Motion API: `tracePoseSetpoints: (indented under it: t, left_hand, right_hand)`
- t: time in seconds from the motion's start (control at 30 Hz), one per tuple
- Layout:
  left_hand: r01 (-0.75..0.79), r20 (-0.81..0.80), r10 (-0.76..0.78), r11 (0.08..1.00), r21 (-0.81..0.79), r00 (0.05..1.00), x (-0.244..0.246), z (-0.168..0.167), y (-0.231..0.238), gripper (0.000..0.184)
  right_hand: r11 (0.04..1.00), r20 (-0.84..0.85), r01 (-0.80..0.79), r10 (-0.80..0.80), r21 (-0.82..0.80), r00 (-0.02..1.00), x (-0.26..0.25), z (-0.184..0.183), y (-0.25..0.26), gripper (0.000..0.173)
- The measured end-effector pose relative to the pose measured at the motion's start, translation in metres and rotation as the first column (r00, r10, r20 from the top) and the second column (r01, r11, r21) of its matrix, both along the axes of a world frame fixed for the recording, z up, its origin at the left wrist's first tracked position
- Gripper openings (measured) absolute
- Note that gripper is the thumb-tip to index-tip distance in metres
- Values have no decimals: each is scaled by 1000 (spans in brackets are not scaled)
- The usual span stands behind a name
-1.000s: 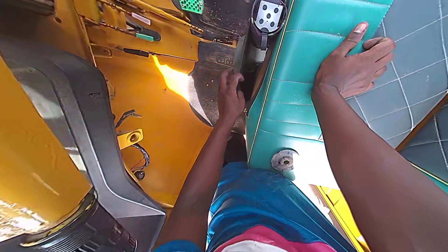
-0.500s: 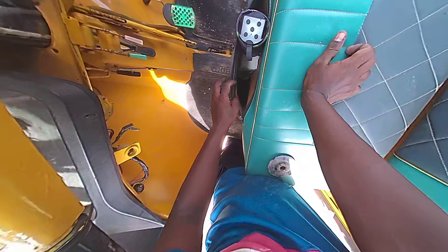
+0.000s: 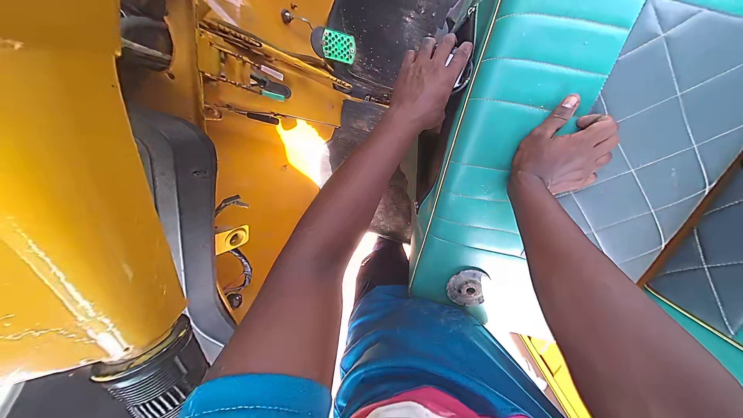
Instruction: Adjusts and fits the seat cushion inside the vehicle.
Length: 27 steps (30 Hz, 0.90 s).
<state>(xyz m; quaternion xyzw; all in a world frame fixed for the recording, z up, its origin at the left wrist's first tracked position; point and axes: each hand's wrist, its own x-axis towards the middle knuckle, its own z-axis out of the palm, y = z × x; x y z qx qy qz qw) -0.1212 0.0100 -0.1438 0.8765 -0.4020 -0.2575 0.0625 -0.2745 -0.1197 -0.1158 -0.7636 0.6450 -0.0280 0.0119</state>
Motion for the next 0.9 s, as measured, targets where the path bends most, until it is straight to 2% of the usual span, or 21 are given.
tracePoseSetpoints:
  t: [0.13,0.27,0.37,0.53,0.57,0.67,0.77,0.83,0.9]
  left_hand:
    - [-93,-9,93,996,17,996,-13,13,4,98]
    - [-220,-38,224,972,85,974,-60,42,30,86]
    - [-182,-131,209,964,196,969,-101,53,54,87]
    - [-86,-117,120,962,259,986,-137,46,70,81]
    - [-83,-148,127,959,269,981,-140,45,70,82]
    - [-41,-298,142,946,323,944,-126,40,68,106]
    - [65,-481,139,921,383,865,-107,47,64,123]
    - [120,-558,113,923,365,822,-84,62,56,113]
    - [37,-521,110,964,264,846,-59,68,42,77]
  right_hand:
    - [1000,-11,0,0,3,1000,-1,0,0,53]
    - [1000,-22,-6,6,18,1000,0,-1,0,54]
    - [999,-41,6,-4,32,999,0,1,-1,57]
    - [998,-25,17,-16,54,1000,1,1,0,56]
    - [998,-30,15,-14,56,999,-2,2,1,57]
    - [998,-28,4,-3,55,1000,1,2,0,59]
    - [999,-48,6,-4,46,999,-1,2,0,60]
    - [999,-34,3,-2,34,999,2,0,-1,58]
    - [999,-30,0,1,34,1000,0,-1,0,58]
